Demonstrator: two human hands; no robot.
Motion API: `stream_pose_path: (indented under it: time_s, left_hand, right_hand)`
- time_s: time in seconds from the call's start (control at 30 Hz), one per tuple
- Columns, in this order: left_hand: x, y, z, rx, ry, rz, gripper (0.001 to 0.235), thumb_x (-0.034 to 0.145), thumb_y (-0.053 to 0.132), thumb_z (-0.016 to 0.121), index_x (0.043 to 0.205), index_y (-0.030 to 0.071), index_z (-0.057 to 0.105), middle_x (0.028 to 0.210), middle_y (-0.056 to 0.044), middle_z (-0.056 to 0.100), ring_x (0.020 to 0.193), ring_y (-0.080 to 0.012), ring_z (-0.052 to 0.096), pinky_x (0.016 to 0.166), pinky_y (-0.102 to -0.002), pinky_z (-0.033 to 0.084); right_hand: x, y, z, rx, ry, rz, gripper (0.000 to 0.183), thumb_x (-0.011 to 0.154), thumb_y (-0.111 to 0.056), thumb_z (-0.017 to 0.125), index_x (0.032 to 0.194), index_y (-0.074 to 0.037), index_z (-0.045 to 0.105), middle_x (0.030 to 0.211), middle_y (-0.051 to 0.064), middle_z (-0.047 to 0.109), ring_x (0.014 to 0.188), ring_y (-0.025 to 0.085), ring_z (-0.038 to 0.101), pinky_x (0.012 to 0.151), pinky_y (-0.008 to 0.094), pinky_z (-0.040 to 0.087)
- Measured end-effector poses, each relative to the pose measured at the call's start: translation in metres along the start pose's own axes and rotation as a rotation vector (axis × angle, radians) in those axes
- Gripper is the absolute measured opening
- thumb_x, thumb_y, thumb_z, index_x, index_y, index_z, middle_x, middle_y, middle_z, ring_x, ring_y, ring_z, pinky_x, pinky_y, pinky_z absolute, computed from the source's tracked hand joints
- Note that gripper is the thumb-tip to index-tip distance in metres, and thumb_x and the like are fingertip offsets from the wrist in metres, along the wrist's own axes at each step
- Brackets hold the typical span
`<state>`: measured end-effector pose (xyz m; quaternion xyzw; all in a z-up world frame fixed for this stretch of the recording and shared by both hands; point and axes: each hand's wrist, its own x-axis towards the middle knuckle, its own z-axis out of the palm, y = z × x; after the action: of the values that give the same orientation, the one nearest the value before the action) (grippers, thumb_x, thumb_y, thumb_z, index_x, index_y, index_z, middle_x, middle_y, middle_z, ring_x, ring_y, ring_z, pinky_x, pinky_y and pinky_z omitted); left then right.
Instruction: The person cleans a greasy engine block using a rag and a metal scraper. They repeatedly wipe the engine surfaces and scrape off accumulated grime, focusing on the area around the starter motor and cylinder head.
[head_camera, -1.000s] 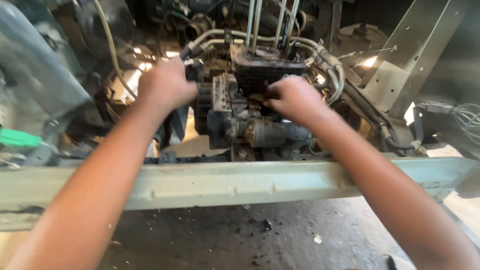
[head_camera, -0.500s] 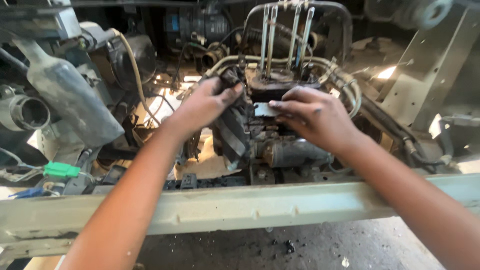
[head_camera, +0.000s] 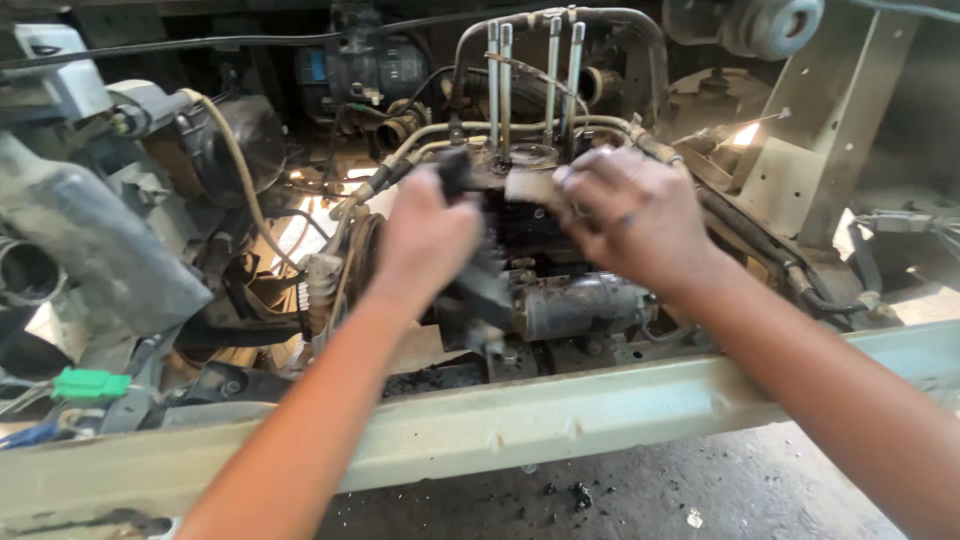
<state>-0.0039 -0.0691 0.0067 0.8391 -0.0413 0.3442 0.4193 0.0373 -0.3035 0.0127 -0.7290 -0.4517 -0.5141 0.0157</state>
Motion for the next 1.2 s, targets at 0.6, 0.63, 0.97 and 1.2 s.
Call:
stream_pose_path:
  time_s: [0.6, 0.63, 0.97, 1.2]
  left_hand:
    - [0.001, -0.008, -0.008, 0.418, 0.037, 0.007, 0.031, 0.08, 0.016, 0.07, 0.107, 0.002, 0.064, 0.092, -0.022, 0.072, 0.086, -0.0421, 0.071, 0.076, -0.051, 0.057]
    - [-0.001, -0.008, -0.005, 0.415, 0.108, 0.114, 0.032, 0.08, 0.017, 0.073, 0.106, 0.001, 0.064, 0.092, -0.023, 0.072, 0.087, -0.0447, 0.069, 0.077, -0.053, 0.055]
    - [0.007, -0.031, -0.008, 0.445, 0.08, 0.086, 0.034, 0.078, 0.02, 0.075, 0.103, -0.001, 0.064, 0.092, -0.025, 0.071, 0.086, -0.0455, 0.07, 0.075, -0.053, 0.056]
    - [0.01, -0.039, -0.02, 0.356, 0.116, -0.001, 0.037, 0.076, 0.021, 0.075, 0.106, 0.001, 0.065, 0.094, -0.024, 0.072, 0.088, -0.0451, 0.069, 0.079, -0.053, 0.055]
  right_hand:
    - [-0.03, 0.005, 0.03, 0.084, -0.484, 0.299, 0.025, 0.074, -0.024, 0.075, 0.094, -0.007, 0.077, 0.087, 0.017, 0.073, 0.088, 0.038, 0.071, 0.075, 0.051, 0.056]
    - [-0.033, 0.004, 0.033, 0.062, -0.54, 0.336, 0.021, 0.077, -0.023, 0.074, 0.091, -0.007, 0.077, 0.087, 0.017, 0.073, 0.088, 0.038, 0.071, 0.076, 0.05, 0.057]
    - [0.002, -0.042, 0.073, -0.09, -0.68, 0.448, 0.008, 0.074, -0.012, 0.071, 0.076, -0.006, 0.076, 0.083, 0.018, 0.074, 0.08, 0.036, 0.074, 0.068, 0.047, 0.06]
    - [0.009, -0.06, 0.066, 0.051, -0.372, 0.519, 0.014, 0.077, -0.02, 0.073, 0.081, -0.007, 0.075, 0.086, 0.02, 0.073, 0.085, 0.039, 0.072, 0.073, 0.051, 0.057]
